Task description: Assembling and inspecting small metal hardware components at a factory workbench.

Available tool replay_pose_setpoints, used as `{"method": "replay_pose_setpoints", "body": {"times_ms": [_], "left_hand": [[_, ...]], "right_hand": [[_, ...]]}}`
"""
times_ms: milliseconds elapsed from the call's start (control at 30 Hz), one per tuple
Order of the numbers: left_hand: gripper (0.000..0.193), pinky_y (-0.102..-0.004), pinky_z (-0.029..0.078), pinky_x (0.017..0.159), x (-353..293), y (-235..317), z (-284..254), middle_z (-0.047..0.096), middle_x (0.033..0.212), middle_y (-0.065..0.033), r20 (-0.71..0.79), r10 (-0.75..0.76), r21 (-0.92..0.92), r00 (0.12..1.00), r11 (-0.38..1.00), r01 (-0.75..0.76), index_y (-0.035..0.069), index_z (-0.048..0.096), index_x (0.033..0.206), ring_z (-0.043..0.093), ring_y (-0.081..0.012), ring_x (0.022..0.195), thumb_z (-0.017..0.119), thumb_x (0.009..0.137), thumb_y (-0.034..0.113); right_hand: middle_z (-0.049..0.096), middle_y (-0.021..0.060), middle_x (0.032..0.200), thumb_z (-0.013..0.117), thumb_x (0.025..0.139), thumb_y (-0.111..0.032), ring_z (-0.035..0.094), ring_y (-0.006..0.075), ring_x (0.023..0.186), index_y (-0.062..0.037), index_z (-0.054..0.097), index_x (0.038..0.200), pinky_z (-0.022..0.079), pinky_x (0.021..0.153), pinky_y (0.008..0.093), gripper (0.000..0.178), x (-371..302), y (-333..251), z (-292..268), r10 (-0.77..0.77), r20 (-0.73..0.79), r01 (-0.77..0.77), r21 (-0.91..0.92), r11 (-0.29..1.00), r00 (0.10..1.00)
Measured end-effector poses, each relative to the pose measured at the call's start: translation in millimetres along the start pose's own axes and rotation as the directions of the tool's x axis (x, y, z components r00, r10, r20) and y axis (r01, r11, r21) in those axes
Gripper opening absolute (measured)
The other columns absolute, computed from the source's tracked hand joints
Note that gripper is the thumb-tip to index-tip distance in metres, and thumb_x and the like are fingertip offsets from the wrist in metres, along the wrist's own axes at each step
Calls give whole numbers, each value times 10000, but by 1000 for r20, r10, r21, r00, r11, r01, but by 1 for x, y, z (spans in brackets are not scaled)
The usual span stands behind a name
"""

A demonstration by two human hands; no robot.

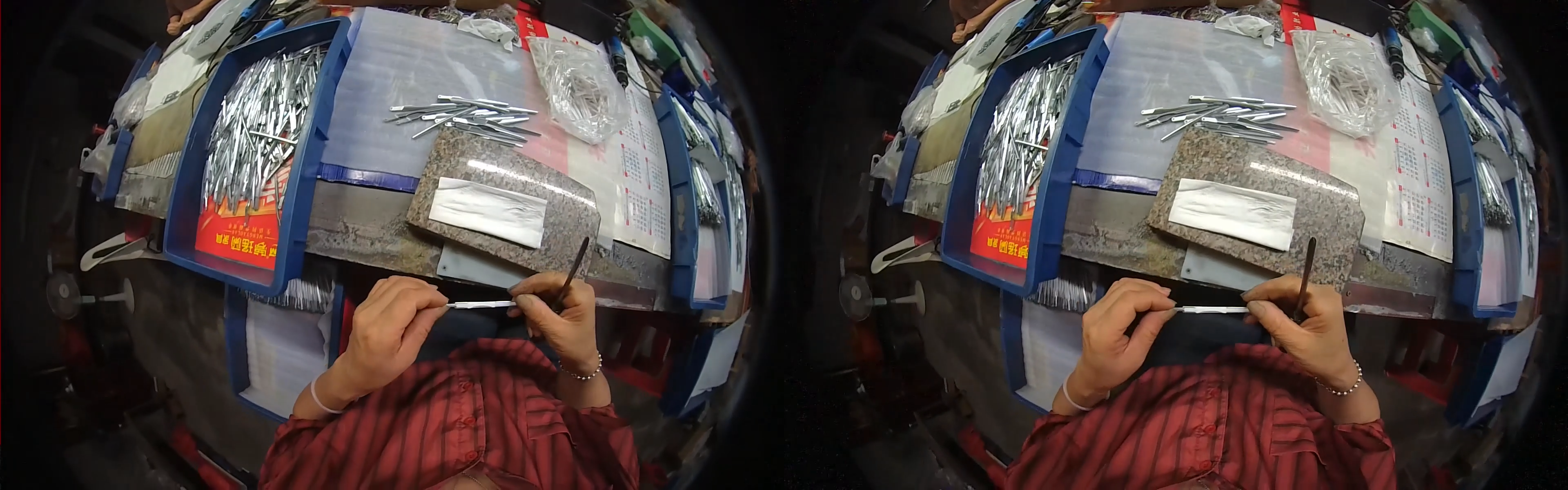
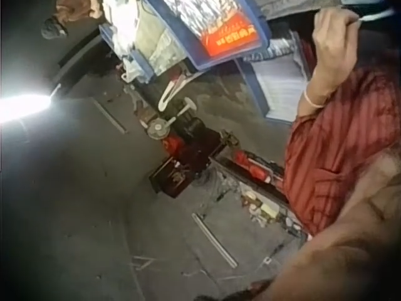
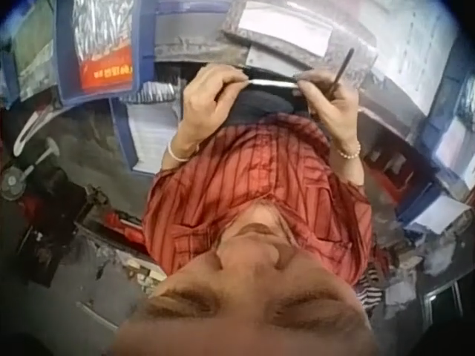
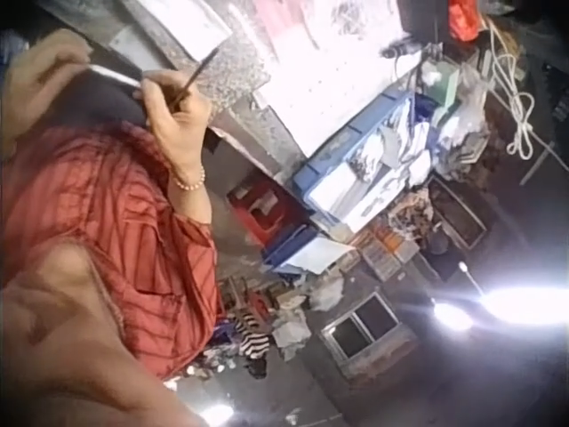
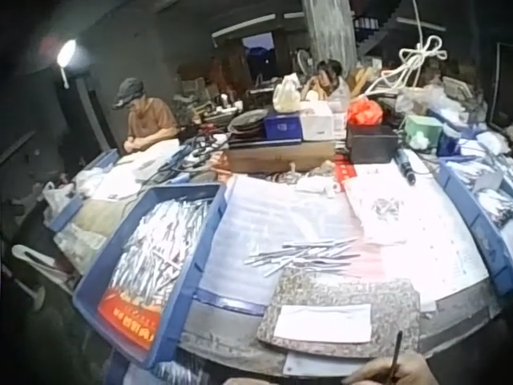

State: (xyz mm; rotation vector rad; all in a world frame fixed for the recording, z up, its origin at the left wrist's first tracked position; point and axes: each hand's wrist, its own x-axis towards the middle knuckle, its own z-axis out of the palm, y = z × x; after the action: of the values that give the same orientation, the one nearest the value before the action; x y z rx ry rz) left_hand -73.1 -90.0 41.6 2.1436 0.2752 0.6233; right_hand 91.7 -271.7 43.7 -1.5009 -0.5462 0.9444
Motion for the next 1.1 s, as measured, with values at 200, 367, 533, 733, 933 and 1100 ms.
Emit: {"method": "replay_pose_setpoints", "body": {"times_ms": [200,367,533,733,933,1100], "left_hand": [[166,-343,484,715,-12,10,3,656,888,-125,68,-138,-111,988,983,145,-6,650,979,634,-282,810,648,818,-46],[153,-334,492,713,-18,13,4,653,886,-134,134,-237,-148,962,955,256,-17,650,1012,637,-273,809,623,861,-15],[130,-272,472,656,-20,11,7,639,827,-96,180,-304,-196,936,921,337,-28,673,997,623,-166,744,613,886,2],[106,-239,431,631,-28,-1,7,619,790,-45,277,-357,-252,892,869,426,-28,672,963,560,-95,710,627,901,44],[95,-187,394,621,-36,-13,7,587,799,34,444,-487,-438,752,615,656,-9,657,960,496,-16,731,622,928,74],[101,-183,398,622,-30,-17,8,580,796,43,425,-423,-462,800,658,594,-5,650,974,486,-12,736,612,938,81]], "right_hand": [[700,82,822,653,877,0,675,115,720,34,678,985,519,625,228,116,-12,6,2,-138,-1,137,-107,985,990],[702,78,821,654,866,9,677,123,725,28,686,960,526,660,235,101,-16,10,5,-199,-5,197,-129,972,980],[693,66,795,669,842,-4,632,101,653,11,689,941,486,592,237,102,-16,14,7,-244,38,246,-229,942,969],[661,62,746,672,831,-10,596,113,592,-8,690,923,450,540,245,94,-13,13,14,-295,98,310,-352,883,950],[650,58,731,677,824,-4,588,123,575,-11,691,918,443,530,247,95,-10,12,20,-298,128,324,-363,874,946],[649,61,732,683,817,1,577,116,571,-11,695,911,436,525,245,95,-9,5,23,-254,118,280,-385,880,960]]}}
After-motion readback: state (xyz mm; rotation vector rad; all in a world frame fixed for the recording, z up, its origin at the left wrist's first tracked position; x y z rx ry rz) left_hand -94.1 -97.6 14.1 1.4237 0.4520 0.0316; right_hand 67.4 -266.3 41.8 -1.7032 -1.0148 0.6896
